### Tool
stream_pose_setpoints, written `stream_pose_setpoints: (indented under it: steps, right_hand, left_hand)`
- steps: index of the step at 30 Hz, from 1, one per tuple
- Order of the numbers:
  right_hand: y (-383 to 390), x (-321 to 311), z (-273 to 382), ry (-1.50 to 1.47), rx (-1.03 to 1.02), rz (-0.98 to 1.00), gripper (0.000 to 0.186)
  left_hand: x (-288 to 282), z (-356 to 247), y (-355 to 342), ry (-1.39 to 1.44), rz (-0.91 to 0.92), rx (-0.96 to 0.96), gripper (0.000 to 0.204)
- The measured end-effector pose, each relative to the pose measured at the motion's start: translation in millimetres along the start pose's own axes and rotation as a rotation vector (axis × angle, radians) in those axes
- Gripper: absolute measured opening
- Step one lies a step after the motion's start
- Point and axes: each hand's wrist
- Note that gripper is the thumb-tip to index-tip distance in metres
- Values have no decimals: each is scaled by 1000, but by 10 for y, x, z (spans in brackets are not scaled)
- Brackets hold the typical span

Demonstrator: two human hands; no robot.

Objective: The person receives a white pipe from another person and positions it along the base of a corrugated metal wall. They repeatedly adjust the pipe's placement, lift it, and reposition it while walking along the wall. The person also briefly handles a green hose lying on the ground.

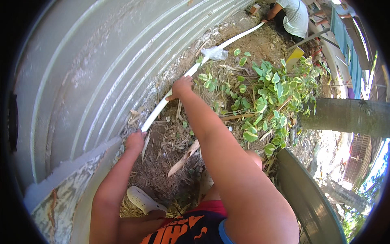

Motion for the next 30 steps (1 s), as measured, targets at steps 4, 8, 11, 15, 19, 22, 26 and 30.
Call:
stream_pose_setpoints:
  steps: [4,8,11,15,19,22,26,30]
  right_hand:
    - [-45,74,-121,7,5,-37,148]
    - [-10,33,-25,-42,22,-20,147]
    - [-47,146,-118,-71,54,-45,151]
    - [-51,143,-67,-71,62,-34,153]
    - [-59,78,-15,-38,85,7,151]
    - [-49,58,6,-23,86,9,150]
    - [-41,60,15,-40,84,-17,149]
    - [-47,63,-13,-71,86,8,149]
  left_hand:
    - [33,-32,-46,-16,-3,35,40]
    - [111,42,-61,-42,1,27,40]
    - [70,-75,-63,-45,32,21,40]
    - [72,-76,-63,-63,36,-2,40]
    - [58,-93,-38,-55,43,-12,40]
    - [48,-91,-51,-58,55,-14,41]
    - [57,-75,-50,-51,51,-11,41]
    - [98,-70,-67,-52,45,6,40]
Point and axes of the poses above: each hand's wrist, its own y-axis away from the middle knuckle, its own x-axis out of the palm, z = x × y, and after that the axes turned 4 degrees about z, right-handed
